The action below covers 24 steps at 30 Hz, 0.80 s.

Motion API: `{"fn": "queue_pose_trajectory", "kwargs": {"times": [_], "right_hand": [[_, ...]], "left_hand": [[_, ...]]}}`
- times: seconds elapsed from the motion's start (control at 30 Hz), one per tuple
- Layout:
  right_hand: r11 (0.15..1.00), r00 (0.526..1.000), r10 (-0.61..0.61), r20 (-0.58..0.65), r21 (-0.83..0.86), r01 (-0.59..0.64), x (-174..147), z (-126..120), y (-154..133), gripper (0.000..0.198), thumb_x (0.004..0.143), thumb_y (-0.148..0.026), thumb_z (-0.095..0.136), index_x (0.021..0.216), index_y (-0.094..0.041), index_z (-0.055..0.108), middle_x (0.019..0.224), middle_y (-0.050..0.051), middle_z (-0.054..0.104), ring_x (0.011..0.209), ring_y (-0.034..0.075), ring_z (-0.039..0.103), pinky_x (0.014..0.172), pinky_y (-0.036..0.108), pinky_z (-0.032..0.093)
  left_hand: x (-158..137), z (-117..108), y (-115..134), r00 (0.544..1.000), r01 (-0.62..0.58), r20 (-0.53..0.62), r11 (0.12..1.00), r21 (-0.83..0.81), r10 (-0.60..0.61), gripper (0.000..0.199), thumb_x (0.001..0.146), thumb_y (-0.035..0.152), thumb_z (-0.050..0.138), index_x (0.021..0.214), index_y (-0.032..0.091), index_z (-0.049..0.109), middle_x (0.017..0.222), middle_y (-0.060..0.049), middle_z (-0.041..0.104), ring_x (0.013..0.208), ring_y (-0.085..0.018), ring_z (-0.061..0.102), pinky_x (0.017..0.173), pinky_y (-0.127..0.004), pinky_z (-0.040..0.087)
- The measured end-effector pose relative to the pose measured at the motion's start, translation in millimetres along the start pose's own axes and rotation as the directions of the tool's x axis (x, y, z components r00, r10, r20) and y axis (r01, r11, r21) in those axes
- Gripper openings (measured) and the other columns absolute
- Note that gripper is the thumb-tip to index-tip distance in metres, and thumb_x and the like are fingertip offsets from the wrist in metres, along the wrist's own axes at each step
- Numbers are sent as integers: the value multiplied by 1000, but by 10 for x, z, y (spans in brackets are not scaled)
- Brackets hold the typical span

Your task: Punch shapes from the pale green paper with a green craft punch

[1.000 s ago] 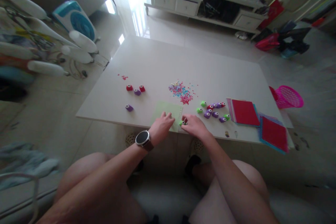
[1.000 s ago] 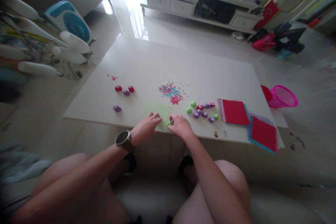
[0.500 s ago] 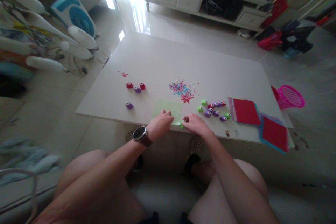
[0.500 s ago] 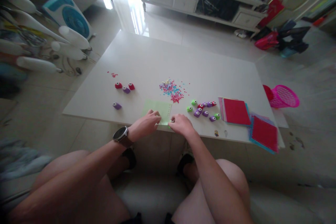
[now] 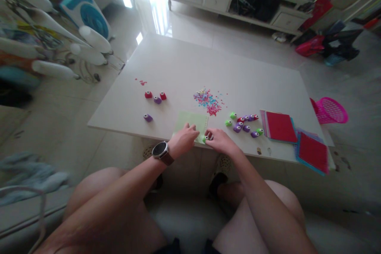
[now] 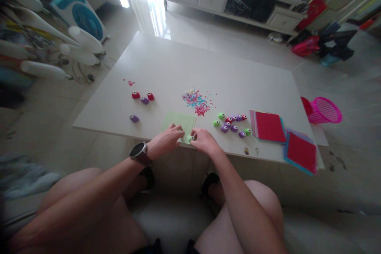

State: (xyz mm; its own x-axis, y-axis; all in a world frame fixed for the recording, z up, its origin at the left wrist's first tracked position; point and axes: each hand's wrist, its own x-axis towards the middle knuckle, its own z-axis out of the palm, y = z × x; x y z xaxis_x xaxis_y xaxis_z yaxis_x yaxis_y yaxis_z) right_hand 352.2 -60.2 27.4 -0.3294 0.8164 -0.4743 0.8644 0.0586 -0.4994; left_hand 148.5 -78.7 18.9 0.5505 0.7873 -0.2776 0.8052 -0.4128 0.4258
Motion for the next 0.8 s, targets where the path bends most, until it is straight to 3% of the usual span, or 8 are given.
{"fn": "queue_pose_trajectory", "kwargs": {"times": [0.2, 0.3, 0.37, 0.5, 0.8], "right_hand": [[997, 994, -80, -75, -25, 79, 33, 55, 62, 27, 87, -5, 64, 109, -16, 73, 112, 9, 72, 92, 18, 67, 86, 26, 48], [997, 995, -38, -97, 58, 43, 84, 69, 91, 22, 91, -11, 70, 112, -15, 74, 116, 10, 72, 95, 18, 68, 89, 27, 50], [993, 994, 18, -106, 121, -5, 113, 70, 100, 17, 94, -19, 74, 111, -14, 73, 113, 10, 73, 94, 19, 68, 87, 27, 50], [985, 994, 67, -87, 162, -52, 131, 61, 112, 6, 96, -20, 73, 100, -15, 72, 99, 9, 76, 90, 19, 68, 81, 26, 49], [972, 992, 111, -57, 212, -96, 127, 47, 209, 6, 90, -19, 77, 91, -15, 72, 90, 6, 76, 82, 17, 69, 74, 25, 49]], "left_hand": [[-10, 10, 11, 1000, -10, -14, 1000, 5, 10, 29, 91, 9, 61, 119, 18, 66, 132, -14, 63, 121, -31, 55, 95, -41, 56], [-3, 30, 15, 999, 14, -31, 999, 30, -13, 30, 94, 13, 60, 124, 19, 64, 135, -15, 62, 122, -32, 55, 88, -41, 56], [6, 39, 18, 999, 34, -43, 997, 68, -31, 32, 95, 12, 59, 126, 20, 62, 138, -15, 62, 124, -33, 55, 85, -42, 56], [25, 57, 6, 997, 7, -76, 994, 108, 1, 38, 93, 8, 59, 129, 20, 61, 148, -15, 57, 132, -33, 52, 96, -46, 56], [33, 141, -73, 998, -35, -49, 999, 21, 36, 36, 90, 8, 62, 123, 20, 68, 137, -14, 61, 128, -30, 53, 101, -43, 54]]}}
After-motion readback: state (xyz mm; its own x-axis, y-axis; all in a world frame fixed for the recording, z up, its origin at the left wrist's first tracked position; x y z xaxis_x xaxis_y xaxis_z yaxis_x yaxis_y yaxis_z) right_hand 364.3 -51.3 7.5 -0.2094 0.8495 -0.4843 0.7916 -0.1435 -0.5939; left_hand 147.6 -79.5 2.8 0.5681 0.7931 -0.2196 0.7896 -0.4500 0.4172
